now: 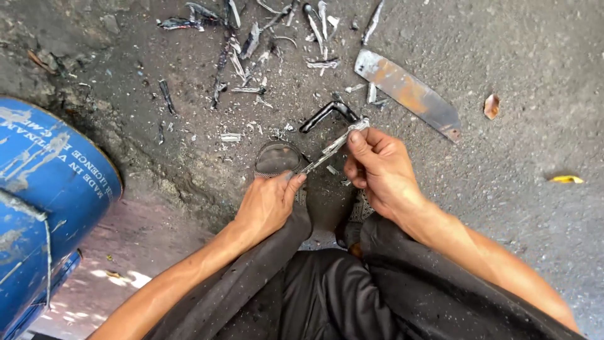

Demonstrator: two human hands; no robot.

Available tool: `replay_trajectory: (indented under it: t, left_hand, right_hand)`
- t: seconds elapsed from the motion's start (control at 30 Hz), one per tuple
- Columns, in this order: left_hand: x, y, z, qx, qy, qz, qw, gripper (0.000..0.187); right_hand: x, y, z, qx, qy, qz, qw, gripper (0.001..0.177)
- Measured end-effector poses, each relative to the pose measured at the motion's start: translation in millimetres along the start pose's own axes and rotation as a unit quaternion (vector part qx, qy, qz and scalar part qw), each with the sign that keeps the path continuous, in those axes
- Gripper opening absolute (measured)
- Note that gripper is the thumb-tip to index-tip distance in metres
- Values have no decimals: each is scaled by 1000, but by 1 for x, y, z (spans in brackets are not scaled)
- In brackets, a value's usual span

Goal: The person sits on the ground and uses a large knife to cut a metal frame into smaller pieces. They hold the frame with one hand and strike it repeatedly with the knife, creating metal shavings that accumulate on the ground.

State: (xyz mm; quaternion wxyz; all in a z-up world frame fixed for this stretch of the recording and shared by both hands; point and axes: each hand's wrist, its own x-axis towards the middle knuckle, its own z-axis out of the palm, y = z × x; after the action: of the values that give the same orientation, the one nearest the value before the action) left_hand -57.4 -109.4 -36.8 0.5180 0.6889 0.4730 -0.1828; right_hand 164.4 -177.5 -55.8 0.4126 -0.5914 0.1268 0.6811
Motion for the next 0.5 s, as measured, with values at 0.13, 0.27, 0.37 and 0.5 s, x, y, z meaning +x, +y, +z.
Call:
replay_trajectory:
  t: [0.13, 0.27, 0.37, 0.5]
  left_hand:
    - [0, 4, -3, -18, -26, -31, 999, 45]
    - [-1, 4, 1, -40, -38, -38, 998, 50]
    - [-2, 7, 0, -77, -71, -93, 990, 54]
    - [-5, -14, 17, -74, -53, -40, 995, 60]
  right_hand:
    - [-1, -3, 5, 20, 4, -5, 1000, 30]
    - [-4, -5, 3, -7, -10, -36, 999, 25]
    - [-9, -9, 1, -109, -16, -64, 992, 28]
    - [-13, -6, -9, -196, -27, -92, 976, 27]
